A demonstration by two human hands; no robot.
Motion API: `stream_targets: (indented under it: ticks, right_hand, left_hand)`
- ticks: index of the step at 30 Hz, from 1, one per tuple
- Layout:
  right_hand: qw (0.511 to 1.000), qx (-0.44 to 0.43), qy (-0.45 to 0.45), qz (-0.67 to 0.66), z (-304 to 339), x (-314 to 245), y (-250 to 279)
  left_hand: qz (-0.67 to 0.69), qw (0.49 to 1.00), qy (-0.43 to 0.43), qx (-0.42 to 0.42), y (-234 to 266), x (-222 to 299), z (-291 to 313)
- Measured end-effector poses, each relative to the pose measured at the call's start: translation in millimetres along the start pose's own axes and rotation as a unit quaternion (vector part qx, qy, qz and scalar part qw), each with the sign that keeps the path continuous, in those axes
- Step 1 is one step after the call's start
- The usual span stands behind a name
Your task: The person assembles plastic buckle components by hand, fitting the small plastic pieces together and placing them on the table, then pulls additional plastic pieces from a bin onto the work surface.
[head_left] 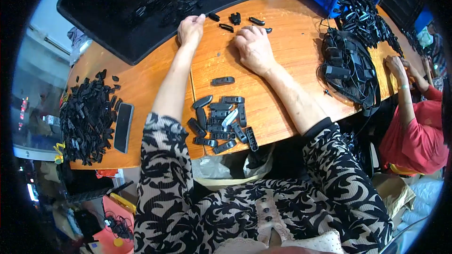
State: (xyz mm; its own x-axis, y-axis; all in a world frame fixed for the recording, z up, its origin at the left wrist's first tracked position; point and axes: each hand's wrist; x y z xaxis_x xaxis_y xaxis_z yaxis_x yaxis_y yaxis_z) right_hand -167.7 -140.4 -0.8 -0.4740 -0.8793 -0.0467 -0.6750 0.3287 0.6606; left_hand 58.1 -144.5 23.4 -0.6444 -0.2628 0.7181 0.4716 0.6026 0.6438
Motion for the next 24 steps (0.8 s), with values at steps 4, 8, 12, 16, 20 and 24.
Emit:
stream_targets:
  ticks: [4,8,12,16,20,24]
  right_hand:
    - [0.998,-0.008,0.009,-0.060,-3.5,-4.6,0.8]
    - [0.992,0.071,0.053,-0.089,-6.0,-5.8,4.3]
    - [0.990,0.130,0.033,-0.034,-7.7,-2.5,7.2]
    - [0.991,0.126,-0.005,-0.051,-9.0,-10.6,10.9]
    - [0.919,0.031,-0.245,-0.308,-8.9,-30.8,4.9]
    - [0.885,-0.020,-0.263,-0.383,-9.1,-34.5,1.4]
  left_hand:
    - [-0.058,0.998,0.019,-0.009,-28.0,17.5,-24.1]
    - [-0.166,0.982,-0.077,0.040,-44.2,17.3,-26.1]
    - [-0.120,0.975,-0.177,-0.064,-30.0,16.8,-18.4]
    - [-0.183,0.950,-0.236,-0.086,-0.5,6.1,19.2]
    - [0.002,0.967,-0.091,-0.239,34.2,-2.9,71.6]
    - [0.119,0.957,-0.175,-0.196,39.5,-18.1,115.5]
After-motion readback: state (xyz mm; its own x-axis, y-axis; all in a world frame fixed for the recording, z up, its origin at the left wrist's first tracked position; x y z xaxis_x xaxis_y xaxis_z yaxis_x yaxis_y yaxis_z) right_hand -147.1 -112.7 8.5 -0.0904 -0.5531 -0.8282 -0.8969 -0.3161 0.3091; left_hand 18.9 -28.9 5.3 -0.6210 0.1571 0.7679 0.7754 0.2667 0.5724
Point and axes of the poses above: each hand's wrist, its own z-axis away from the middle knuckle, its own y-axis out of the back of the hand, x = y × z, and after that the axes turned 1 degree about -y, right-handed
